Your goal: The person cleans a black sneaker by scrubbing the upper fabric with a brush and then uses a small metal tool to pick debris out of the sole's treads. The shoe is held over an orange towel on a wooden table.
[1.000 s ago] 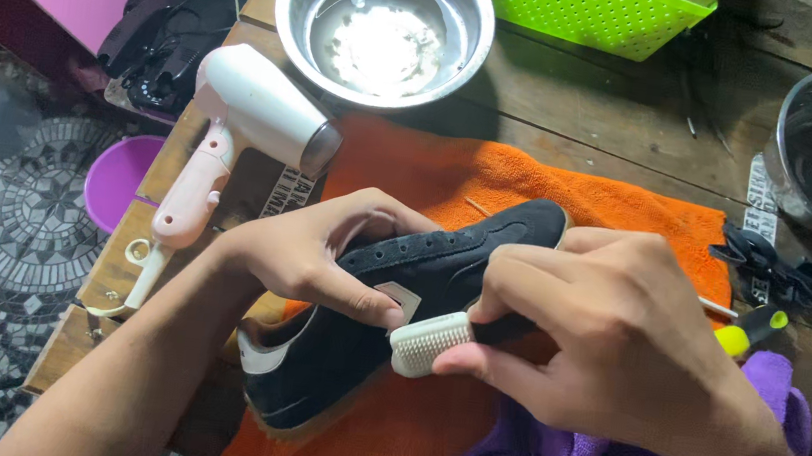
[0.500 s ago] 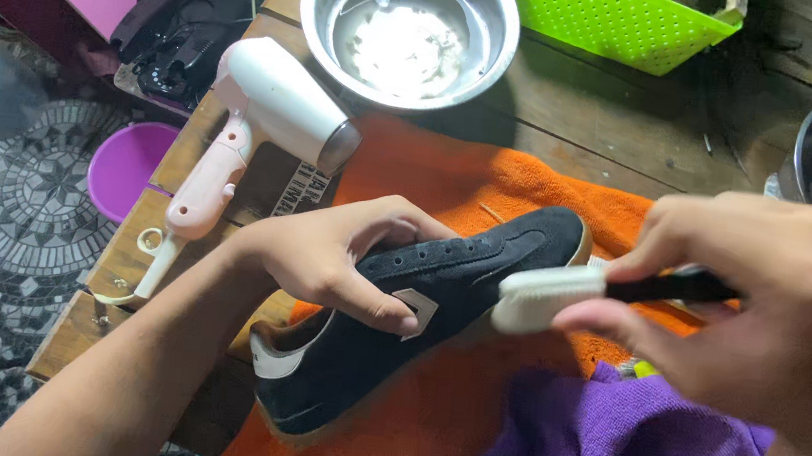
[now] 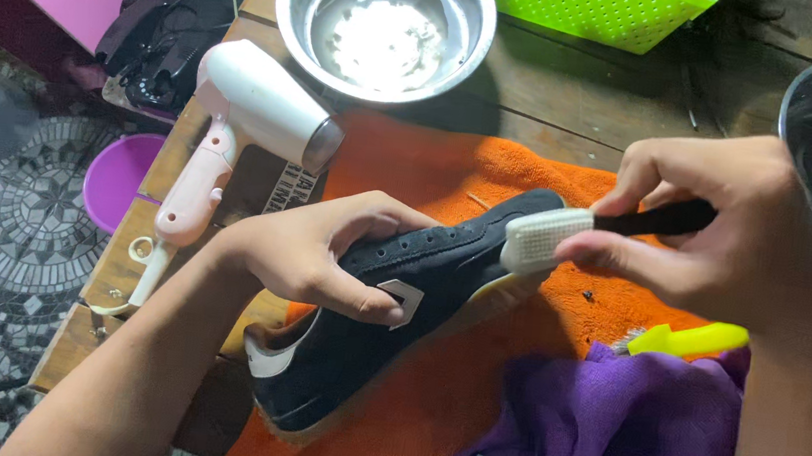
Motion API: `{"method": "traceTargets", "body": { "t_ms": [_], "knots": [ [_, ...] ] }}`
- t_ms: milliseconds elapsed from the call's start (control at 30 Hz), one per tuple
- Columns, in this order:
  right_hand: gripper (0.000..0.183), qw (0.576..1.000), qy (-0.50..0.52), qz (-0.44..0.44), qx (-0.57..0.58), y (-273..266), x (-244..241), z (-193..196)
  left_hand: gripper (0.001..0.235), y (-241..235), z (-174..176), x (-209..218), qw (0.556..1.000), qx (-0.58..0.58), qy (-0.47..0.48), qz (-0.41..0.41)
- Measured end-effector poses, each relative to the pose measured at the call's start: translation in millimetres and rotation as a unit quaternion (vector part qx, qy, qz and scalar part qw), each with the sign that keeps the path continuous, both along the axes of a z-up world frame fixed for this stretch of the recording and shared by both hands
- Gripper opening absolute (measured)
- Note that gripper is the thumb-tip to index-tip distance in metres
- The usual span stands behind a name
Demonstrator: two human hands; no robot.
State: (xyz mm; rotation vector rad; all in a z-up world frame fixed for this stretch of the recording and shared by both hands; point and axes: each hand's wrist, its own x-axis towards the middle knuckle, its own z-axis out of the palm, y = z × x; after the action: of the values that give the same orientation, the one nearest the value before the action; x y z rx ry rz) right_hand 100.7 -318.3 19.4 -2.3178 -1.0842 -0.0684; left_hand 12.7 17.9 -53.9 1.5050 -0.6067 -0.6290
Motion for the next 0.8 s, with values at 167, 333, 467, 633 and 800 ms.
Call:
{"method": "traceTargets", "body": {
  "t_ms": [167, 333, 467, 633, 800],
  "knots": [
    [0.049, 0.994, -0.042, 0.098, -0.003, 24.8, -24.7, 4.2, 0.066, -5.7, 11.8, -1.6, 1.0, -0.01, -0.011, -0.015],
    [0.041, 1.0, -0.003, 0.025, -0.019, -10.4, 7.5, -0.7, 0.048, -4.8, 14.1, 0.2, 0.998, -0.012, -0.057, -0.038],
    [0.047, 0.997, -0.062, -0.052, 0.008, -20.4, 1.6, 7.2, 0.052, -5.7, 15.5, 1.6, 0.999, -0.02, -0.024, -0.029],
    [0.049, 0.998, -0.007, 0.058, -0.013, -1.0, 0.5, 7.4, 0.049, -5.9, 15.4, -0.5, 0.999, -0.029, -0.016, -0.032],
    [0.039, 0.998, -0.041, -0.047, -0.008, -41.3, 36.9, -12.2, 0.029, -8.2, 21.5, -2.5, 0.998, -0.049, 0.01, -0.043]
  ]
}}
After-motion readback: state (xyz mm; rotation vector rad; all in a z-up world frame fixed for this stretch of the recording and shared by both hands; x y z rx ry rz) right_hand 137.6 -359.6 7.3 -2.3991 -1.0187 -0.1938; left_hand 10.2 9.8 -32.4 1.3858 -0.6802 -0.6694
